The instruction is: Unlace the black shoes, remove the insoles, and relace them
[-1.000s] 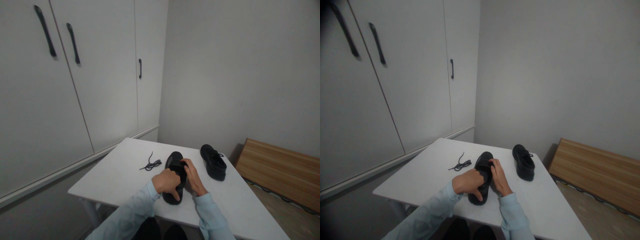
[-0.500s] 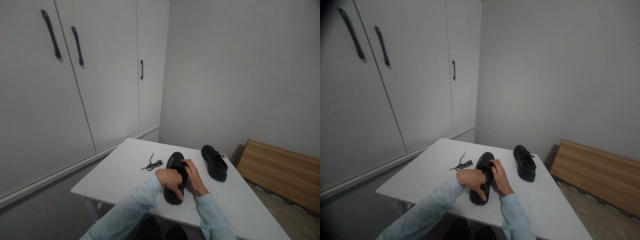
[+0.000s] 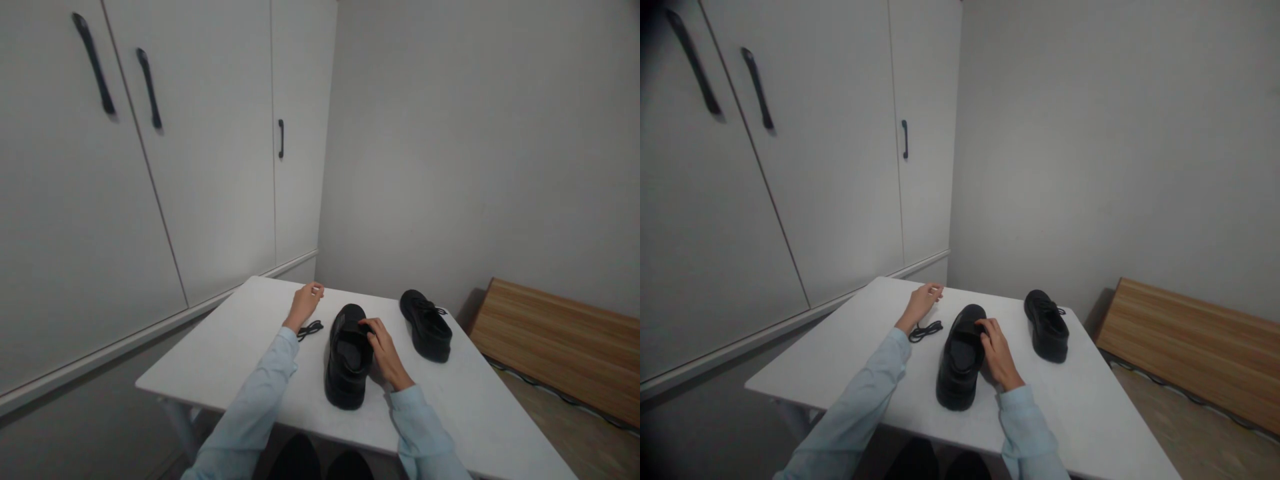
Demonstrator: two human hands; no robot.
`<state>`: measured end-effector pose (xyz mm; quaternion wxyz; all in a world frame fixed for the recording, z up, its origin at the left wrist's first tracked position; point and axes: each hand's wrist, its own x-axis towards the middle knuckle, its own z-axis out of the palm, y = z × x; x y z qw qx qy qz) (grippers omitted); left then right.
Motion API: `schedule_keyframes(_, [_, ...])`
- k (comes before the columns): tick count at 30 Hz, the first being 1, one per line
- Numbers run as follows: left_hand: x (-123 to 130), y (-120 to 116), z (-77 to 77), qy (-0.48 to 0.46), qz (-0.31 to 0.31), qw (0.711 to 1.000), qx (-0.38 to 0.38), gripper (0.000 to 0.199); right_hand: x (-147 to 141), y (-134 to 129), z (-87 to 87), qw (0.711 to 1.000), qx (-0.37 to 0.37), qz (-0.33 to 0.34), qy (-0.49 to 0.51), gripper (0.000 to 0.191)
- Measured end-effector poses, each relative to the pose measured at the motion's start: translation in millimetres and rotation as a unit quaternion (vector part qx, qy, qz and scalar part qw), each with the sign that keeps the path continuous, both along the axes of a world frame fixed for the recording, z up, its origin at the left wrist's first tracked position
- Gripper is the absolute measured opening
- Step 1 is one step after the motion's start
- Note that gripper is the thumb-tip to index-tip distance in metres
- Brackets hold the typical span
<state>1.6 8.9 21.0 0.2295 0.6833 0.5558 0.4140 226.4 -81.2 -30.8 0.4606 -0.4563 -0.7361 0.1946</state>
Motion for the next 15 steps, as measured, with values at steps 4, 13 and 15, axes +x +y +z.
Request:
schedule_keyframes(4, [-7.9, 12.1, -41.5, 0.091, 0.103, 0.99, 0.014, 0.022, -0.4, -0.3, 0.7, 1.0, 0.004, -0.006, -0.004, 0.027])
schedule_keyframes(13, [-19.7, 16.0, -66.0, 0.275, 0.169, 0.944, -0.061, 0.036, -0.8, -1.5, 1.1, 0.999, 0.017, -0.02, -0.032, 0.031])
schedule_keyframes(15, [-20.4, 14.2, -67.5, 0.304, 0.169, 0.935, -0.067, 0.034, -0.6, 0.1, 0.0, 0.998, 0.03, -0.025, -0.044, 0.033])
